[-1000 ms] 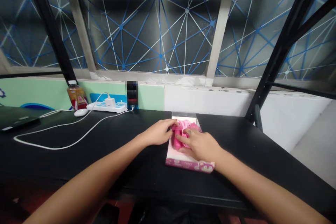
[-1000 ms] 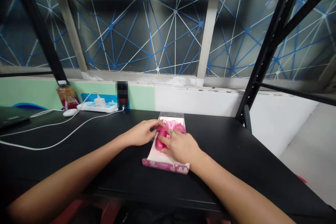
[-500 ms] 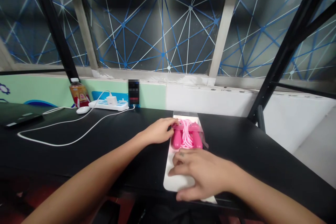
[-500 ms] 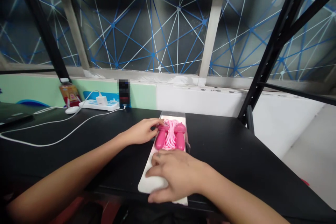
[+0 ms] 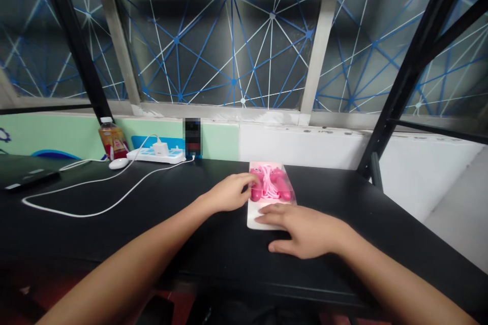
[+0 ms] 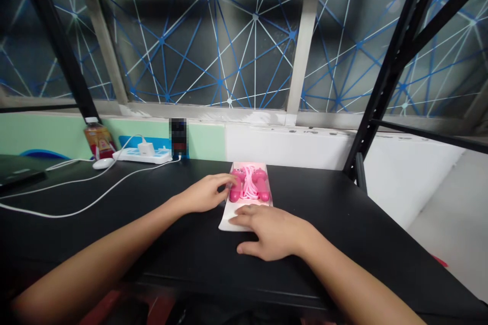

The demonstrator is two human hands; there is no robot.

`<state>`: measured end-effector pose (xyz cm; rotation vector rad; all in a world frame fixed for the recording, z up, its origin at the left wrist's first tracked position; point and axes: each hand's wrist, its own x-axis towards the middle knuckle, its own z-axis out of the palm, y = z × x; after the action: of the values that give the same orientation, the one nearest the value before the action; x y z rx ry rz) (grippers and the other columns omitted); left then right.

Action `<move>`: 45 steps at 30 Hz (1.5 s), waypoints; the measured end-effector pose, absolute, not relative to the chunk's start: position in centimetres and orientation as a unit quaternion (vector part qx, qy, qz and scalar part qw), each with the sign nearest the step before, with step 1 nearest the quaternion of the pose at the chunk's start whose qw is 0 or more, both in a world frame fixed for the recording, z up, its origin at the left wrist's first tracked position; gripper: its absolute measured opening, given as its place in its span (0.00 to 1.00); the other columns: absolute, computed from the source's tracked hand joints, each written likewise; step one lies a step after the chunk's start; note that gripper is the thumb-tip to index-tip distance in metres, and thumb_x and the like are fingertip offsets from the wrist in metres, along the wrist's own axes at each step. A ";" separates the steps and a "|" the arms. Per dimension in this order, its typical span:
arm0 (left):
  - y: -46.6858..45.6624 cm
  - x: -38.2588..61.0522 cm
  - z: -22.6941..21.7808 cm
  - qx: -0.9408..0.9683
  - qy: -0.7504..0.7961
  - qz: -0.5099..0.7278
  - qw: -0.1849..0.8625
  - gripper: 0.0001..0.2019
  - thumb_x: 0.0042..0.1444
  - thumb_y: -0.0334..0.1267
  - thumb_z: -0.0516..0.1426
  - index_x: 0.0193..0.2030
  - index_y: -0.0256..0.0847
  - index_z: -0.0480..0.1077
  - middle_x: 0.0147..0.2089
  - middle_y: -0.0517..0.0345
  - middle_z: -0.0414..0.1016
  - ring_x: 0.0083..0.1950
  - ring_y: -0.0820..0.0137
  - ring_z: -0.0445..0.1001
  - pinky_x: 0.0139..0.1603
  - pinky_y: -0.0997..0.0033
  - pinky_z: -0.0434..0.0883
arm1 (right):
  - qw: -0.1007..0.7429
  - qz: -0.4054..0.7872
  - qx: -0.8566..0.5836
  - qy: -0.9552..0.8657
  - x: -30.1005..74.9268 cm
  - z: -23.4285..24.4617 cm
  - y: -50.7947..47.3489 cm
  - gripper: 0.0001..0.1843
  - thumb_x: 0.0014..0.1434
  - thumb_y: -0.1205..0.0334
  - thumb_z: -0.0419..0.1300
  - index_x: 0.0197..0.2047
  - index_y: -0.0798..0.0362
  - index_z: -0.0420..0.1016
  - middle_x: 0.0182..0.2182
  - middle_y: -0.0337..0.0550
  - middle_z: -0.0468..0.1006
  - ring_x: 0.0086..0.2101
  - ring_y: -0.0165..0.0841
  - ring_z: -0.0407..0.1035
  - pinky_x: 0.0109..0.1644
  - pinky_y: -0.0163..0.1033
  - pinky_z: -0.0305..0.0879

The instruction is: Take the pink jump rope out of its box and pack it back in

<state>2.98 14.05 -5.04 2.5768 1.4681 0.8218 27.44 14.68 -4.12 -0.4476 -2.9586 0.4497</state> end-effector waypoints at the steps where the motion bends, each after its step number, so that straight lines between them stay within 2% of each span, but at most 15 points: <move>1: 14.1 2.8 -5.1 0.837 0.476 0.268 0.034 0.12 0.58 0.28 0.52 0.44 0.43 0.71 0.47 0.58 0.77 0.44 0.68 0.74 0.48 0.68 0.69 | 0.060 0.156 -0.140 -0.976 27.6 -3.8 14.8 0.29 0.60 0.55 0.60 0.64 0.46 0.65 0.61 0.46 0.69 0.57 0.40 0.66 0.60 0.45 0.61; 4: 14.2 2.2 -5.0 0.842 0.471 0.260 0.049 0.11 0.59 0.31 0.52 0.46 0.43 0.71 0.51 0.57 0.75 0.47 0.67 0.74 0.51 0.68 0.68 | 0.119 0.138 -0.160 -0.970 28.3 -3.3 16.1 0.20 0.61 0.63 0.56 0.57 0.47 0.72 0.51 0.43 0.77 0.49 0.37 0.71 0.55 0.43 0.65; 6: 14.2 2.0 -4.8 0.843 0.470 0.252 0.072 0.12 0.62 0.34 0.51 0.49 0.44 0.71 0.55 0.56 0.74 0.53 0.67 0.72 0.56 0.67 0.67 | 0.186 0.101 -0.203 -0.956 28.6 -3.5 17.4 0.16 0.63 0.62 0.55 0.52 0.50 0.75 0.48 0.45 0.78 0.48 0.39 0.70 0.56 0.46 0.64; 8: 14.2 2.0 -4.5 0.838 0.477 0.246 0.099 0.13 0.66 0.37 0.47 0.50 0.45 0.71 0.57 0.58 0.72 0.58 0.67 0.70 0.60 0.65 0.63 | 0.222 0.083 -0.233 -0.943 28.8 -4.2 18.6 0.17 0.62 0.58 0.57 0.54 0.50 0.73 0.52 0.48 0.74 0.53 0.41 0.66 0.59 0.49 0.61; 10: 14.0 2.2 -4.2 0.832 0.486 0.243 0.115 0.15 0.68 0.40 0.44 0.49 0.45 0.72 0.58 0.58 0.72 0.59 0.67 0.69 0.62 0.64 0.62 | 0.213 0.079 -0.258 -0.939 28.8 -5.1 19.4 0.27 0.59 0.54 0.61 0.61 0.48 0.67 0.59 0.50 0.66 0.58 0.43 0.60 0.62 0.51 0.58; 13: 13.5 2.5 -3.8 0.833 0.486 0.234 0.120 0.14 0.63 0.46 0.53 0.50 0.44 0.71 0.60 0.54 0.70 0.57 0.64 0.70 0.57 0.64 0.66 | 0.198 0.068 -0.292 -0.933 28.7 -6.1 19.9 0.36 0.59 0.49 0.60 0.67 0.49 0.57 0.63 0.53 0.58 0.62 0.46 0.54 0.63 0.53 0.56; 17: 13.1 2.5 -3.7 0.849 0.463 0.224 0.122 0.25 0.52 0.46 0.64 0.56 0.45 0.68 0.65 0.50 0.64 0.61 0.58 0.66 0.54 0.63 0.68 | 0.222 0.050 -0.323 -0.919 28.8 -5.8 19.8 0.26 0.66 0.50 0.52 0.64 0.51 0.61 0.57 0.54 0.65 0.57 0.44 0.61 0.61 0.51 0.60; 22: 13.6 2.3 -4.1 0.834 0.490 0.241 0.085 0.17 0.61 0.41 0.56 0.57 0.44 0.68 0.57 0.51 0.72 0.51 0.63 0.73 0.51 0.64 0.69 | 0.199 0.077 -0.323 -0.922 29.6 -5.0 19.9 0.26 0.62 0.46 0.56 0.60 0.48 0.66 0.53 0.48 0.67 0.46 0.39 0.70 0.52 0.45 0.67; 24: 13.6 2.2 -4.3 0.832 0.494 0.240 0.081 0.18 0.60 0.41 0.57 0.57 0.44 0.67 0.56 0.51 0.72 0.50 0.63 0.73 0.49 0.65 0.70 | 0.197 0.086 -0.317 -0.924 29.7 -5.2 20.3 0.24 0.60 0.50 0.59 0.58 0.48 0.68 0.52 0.48 0.67 0.41 0.36 0.72 0.49 0.43 0.68; 28: 13.6 2.3 -4.7 0.830 0.497 0.242 0.069 0.16 0.56 0.40 0.60 0.51 0.45 0.70 0.59 0.52 0.67 0.53 0.63 0.71 0.48 0.67 0.70 | 0.221 0.089 -0.338 -0.911 29.3 -5.7 21.0 0.17 0.60 0.57 0.59 0.52 0.52 0.74 0.39 0.45 0.72 0.32 0.32 0.71 0.42 0.41 0.68; 31: 13.6 2.6 -4.9 0.812 0.529 0.245 0.030 0.13 0.56 0.40 0.59 0.48 0.44 0.72 0.55 0.51 0.67 0.45 0.66 0.73 0.45 0.67 0.69 | 0.223 0.098 -0.354 -0.903 29.1 -5.7 20.9 0.16 0.60 0.56 0.59 0.50 0.51 0.75 0.34 0.43 0.75 0.29 0.33 0.70 0.37 0.40 0.66; 36: 13.3 2.6 -4.4 0.809 0.545 0.211 0.069 0.13 0.58 0.38 0.55 0.50 0.44 0.70 0.27 0.63 0.72 0.30 0.69 0.73 0.35 0.71 0.66 | 0.164 0.216 -0.342 -0.900 29.7 -4.9 20.1 0.23 0.62 0.58 0.54 0.59 0.54 0.66 0.28 0.39 0.79 0.27 0.33 0.72 0.34 0.38 0.66; 39: 13.3 2.0 -3.8 0.805 0.533 0.191 0.178 0.17 0.58 0.34 0.53 0.55 0.44 0.66 0.25 0.66 0.74 0.26 0.71 0.74 0.34 0.72 0.67 | 0.118 0.298 -0.311 -0.895 30.3 -4.6 20.2 0.30 0.62 0.62 0.52 0.67 0.54 0.56 0.33 0.41 0.81 0.29 0.32 0.74 0.33 0.37 0.68; 42: 13.5 1.7 -3.7 0.806 0.527 0.187 0.195 0.19 0.55 0.33 0.54 0.55 0.43 0.67 0.28 0.65 0.75 0.27 0.72 0.74 0.34 0.74 0.67 | 0.130 0.231 -0.326 -0.907 30.2 -4.9 20.5 0.28 0.60 0.61 0.55 0.64 0.52 0.62 0.32 0.40 0.79 0.30 0.33 0.73 0.36 0.38 0.68; 45: 13.7 2.0 -4.2 0.812 0.537 0.209 0.096 0.15 0.55 0.35 0.55 0.50 0.44 0.70 0.27 0.64 0.72 0.28 0.71 0.71 0.32 0.73 0.65 | 0.183 0.072 -0.361 -0.912 29.5 -5.4 20.5 0.21 0.58 0.56 0.59 0.55 0.50 0.71 0.37 0.44 0.76 0.37 0.38 0.72 0.41 0.43 0.69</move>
<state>2.01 13.69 -4.20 2.4052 1.5895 0.6181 29.55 20.45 -5.39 -1.0194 -2.5718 0.2023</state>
